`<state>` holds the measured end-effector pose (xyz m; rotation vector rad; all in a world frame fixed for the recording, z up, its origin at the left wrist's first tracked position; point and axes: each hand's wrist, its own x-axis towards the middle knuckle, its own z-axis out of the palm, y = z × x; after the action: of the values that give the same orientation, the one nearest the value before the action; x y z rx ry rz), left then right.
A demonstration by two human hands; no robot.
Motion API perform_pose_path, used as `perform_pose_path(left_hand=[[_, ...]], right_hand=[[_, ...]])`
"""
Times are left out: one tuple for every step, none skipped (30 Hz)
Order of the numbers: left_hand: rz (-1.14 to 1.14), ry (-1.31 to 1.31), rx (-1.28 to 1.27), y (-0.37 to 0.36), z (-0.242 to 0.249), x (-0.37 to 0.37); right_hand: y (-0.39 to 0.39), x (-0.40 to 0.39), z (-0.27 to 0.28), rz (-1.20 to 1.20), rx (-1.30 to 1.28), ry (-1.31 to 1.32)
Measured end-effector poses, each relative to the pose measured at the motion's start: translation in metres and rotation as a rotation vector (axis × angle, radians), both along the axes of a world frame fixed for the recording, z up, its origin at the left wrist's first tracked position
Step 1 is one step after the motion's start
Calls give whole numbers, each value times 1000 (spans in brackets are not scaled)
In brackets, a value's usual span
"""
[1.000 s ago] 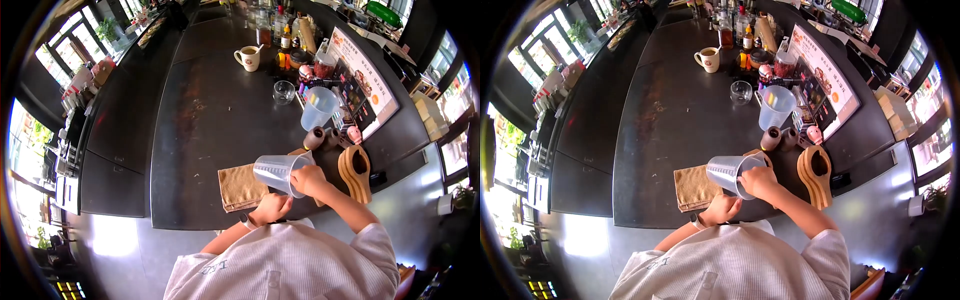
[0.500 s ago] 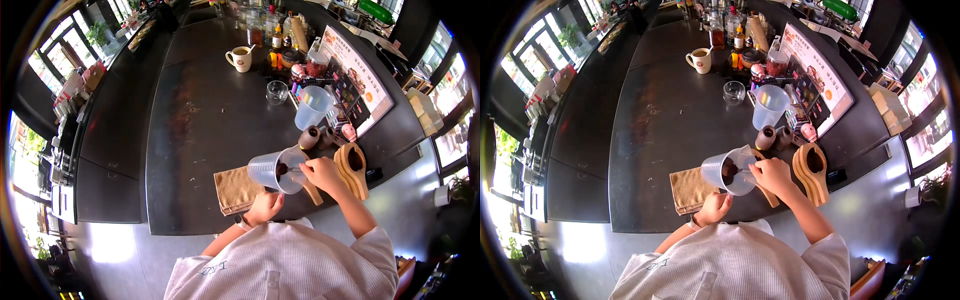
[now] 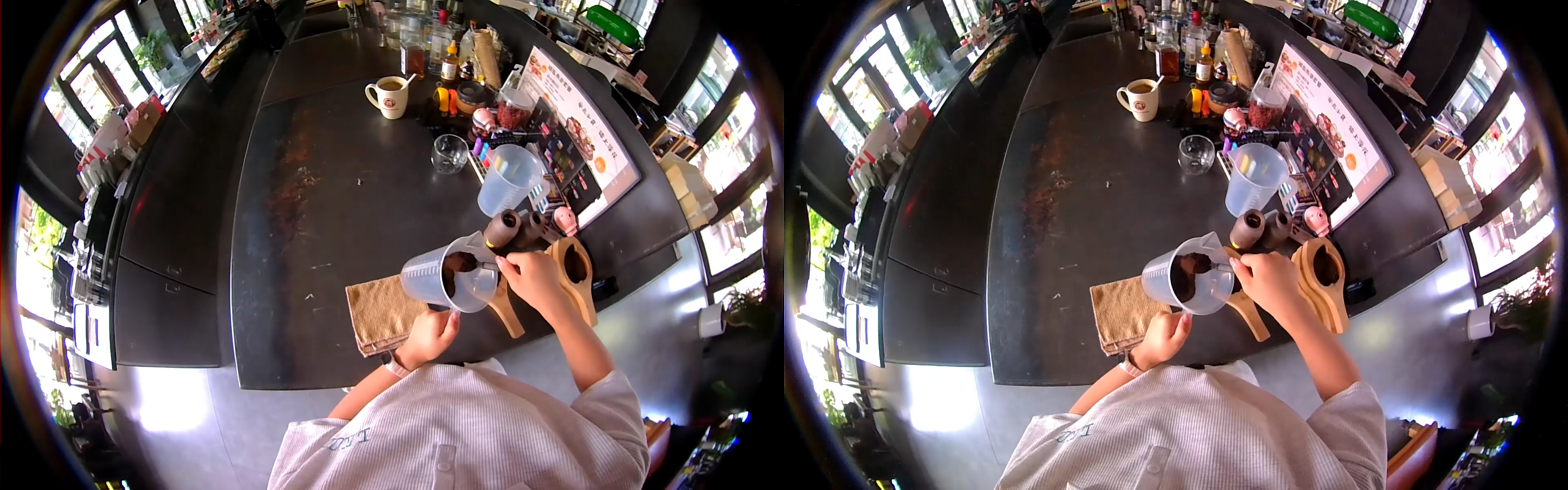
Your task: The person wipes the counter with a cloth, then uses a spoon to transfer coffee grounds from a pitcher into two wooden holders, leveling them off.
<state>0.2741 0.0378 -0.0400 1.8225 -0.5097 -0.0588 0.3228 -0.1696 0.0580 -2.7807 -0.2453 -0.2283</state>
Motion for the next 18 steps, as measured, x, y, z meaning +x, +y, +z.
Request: perform_pose_path(left_hand=[[4, 2, -1, 0, 0, 1], [9, 15, -9, 1, -1, 1], [11, 29, -16, 1, -2, 1], [14, 41, -23, 1, -3, 2], [10, 36, -27, 2, -2, 3], [7, 33, -31, 3, -2, 3], [5, 31, -35, 4, -2, 3], [8, 35, -34, 4, -2, 3], [11, 38, -32, 5, -3, 3], [13, 40, -30, 5, -3, 3], [10, 58, -17, 5, -2, 3], [4, 77, -5, 6, 0, 2], [0, 94, 5, 5, 1, 2], [0, 95, 7, 4, 0, 2], [1, 96, 10, 3, -2, 2], [2, 97, 13, 3, -3, 2], [-2, 89, 16, 3, -2, 2], [-6, 81, 19, 3, -2, 2]], right_hand=[[1, 0, -1, 12, -21, -36], [3, 1, -4, 22, -40, -25], [5, 0, -8, 30, -58, -14], [7, 0, -10, 38, -77, -5], [10, -1, -9, 51, -56, -7], [12, 0, -8, 46, -62, -8], [13, 0, -7, 43, -67, -8], [14, 0, -7, 38, -72, -7], [16, -1, -9, 40, -67, -2], [17, -1, -12, 41, -62, 2], [17, -2, -15, 40, -56, 7], [17, -3, -15, 39, -43, 1], [17, -2, -13, 39, -32, -7], [16, -2, -11, 40, -22, -15], [16, -2, -11, 34, -12, 1], [17, -3, -10, 28, 0, 15], [17, -3, -10, 24, 12, 30], [16, -3, -11, 23, 42, 37]])
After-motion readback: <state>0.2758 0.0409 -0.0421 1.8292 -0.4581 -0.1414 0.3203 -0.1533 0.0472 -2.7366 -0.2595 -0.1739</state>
